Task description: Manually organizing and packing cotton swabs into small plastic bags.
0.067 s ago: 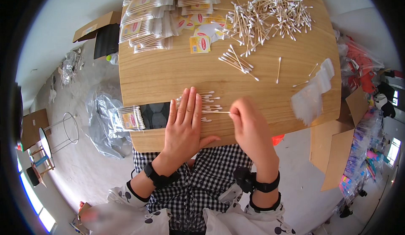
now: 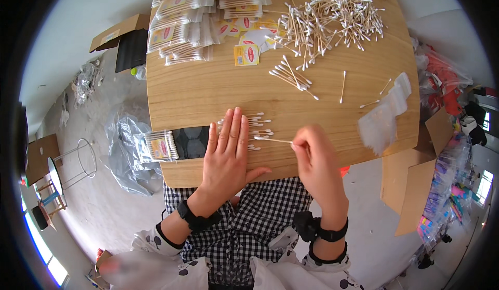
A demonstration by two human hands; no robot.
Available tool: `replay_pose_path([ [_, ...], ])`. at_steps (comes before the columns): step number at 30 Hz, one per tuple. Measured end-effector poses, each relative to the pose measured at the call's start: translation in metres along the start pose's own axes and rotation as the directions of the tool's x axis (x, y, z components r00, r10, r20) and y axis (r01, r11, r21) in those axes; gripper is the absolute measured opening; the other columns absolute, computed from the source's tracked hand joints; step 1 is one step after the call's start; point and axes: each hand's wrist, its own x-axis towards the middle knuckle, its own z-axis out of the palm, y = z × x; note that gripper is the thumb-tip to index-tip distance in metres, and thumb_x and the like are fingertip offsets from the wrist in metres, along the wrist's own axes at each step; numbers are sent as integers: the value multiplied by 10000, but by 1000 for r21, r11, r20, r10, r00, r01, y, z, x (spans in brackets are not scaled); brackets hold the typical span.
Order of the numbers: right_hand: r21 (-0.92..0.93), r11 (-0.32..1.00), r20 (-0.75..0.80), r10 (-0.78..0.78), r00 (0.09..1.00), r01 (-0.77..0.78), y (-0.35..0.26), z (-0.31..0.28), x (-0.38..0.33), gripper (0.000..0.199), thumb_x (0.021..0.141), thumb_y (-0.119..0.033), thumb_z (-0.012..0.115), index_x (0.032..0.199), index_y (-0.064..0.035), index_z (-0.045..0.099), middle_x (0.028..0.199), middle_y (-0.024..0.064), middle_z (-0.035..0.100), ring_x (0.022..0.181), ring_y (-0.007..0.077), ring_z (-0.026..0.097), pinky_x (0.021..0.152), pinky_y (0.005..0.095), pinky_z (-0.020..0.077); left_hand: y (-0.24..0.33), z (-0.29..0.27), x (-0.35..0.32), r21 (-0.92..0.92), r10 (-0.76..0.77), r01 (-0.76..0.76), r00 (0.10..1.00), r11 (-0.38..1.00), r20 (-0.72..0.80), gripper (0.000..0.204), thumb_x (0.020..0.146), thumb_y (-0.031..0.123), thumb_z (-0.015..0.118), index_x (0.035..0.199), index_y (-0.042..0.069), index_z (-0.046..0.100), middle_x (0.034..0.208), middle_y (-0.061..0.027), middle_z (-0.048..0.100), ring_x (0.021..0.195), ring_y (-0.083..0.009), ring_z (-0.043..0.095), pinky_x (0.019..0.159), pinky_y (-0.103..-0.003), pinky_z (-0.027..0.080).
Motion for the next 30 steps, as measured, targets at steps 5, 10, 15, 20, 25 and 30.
replay_pose_path([
  [5, 9, 989, -58, 148, 987, -148, -7, -16, -28, 72, 881, 31, 625, 929, -12, 593, 839, 67, 598, 695, 169, 551, 647, 280, 453, -5, -13, -6, -189, -43, 39, 999, 981, -15, 1130, 724, 502, 776, 1508, -69, 195, 1572, -248, 237, 1484, -373, 195, 1176, -575, 160],
  [10, 46, 996, 3, 82, 997, -82, -1, 3, -46, 58, 880, 32, 625, 921, -9, 629, 843, 93, 605, 725, 213, 583, 647, 308, 467, -30, -33, -28, -304, -122, 68, 979, 950, -161, 966, 745, 174, 785, 1511, -26, 231, 1546, -254, 287, 1451, -416, 252, 1162, -559, 220],
  [15, 83, 994, 25, 69, 997, -71, -8, 23, -44, 70, 886, 27, 619, 937, -20, 630, 861, 103, 608, 772, 260, 603, 663, 317, 480, -38, -41, -49, -350, -167, 81, 961, 933, -222, 553, 735, 12, 746, 1254, -1, 555, 1194, -166, 585, 1087, -339, 557, 909, -420, 473],
  [20, -12, 984, -40, 177, 983, -178, 11, -12, -72, 67, 883, 19, 615, 942, -14, 625, 907, 108, 613, 759, 237, 586, 681, 311, 472, -37, -39, -40, -292, -169, 97, 957, 951, -234, 297, 711, 34, 782, 970, 24, 636, 939, -104, 583, 862, -297, 555, 752, -394, 467],
  [25, -230, 879, -193, 379, 905, -417, 51, -68, -122, 81, 885, -2, 605, 964, -11, 615, 922, 100, 607, 751, 222, 561, 703, 316, 466, -35, -29, -23, -297, -113, 33, 959, 954, -259, 261, 707, 41, 791, 915, 32, 632, 880, -90, 571, 827, -284, 540, 722, -391, 455],
  [30, -339, 811, -363, 355, 862, -477, 67, -60, -124, 240, 874, -17, 627, 1111, -48, 609, 1065, 92, 600, 851, 225, 560, 734, 347, 459, -28, -26, -19, -312, -99, 18, 964, 950, -246, 281, 771, 24, 760, 1011, 23, 616, 954, -89, 572, 887, -245, 545, 785, -372, 468],
])
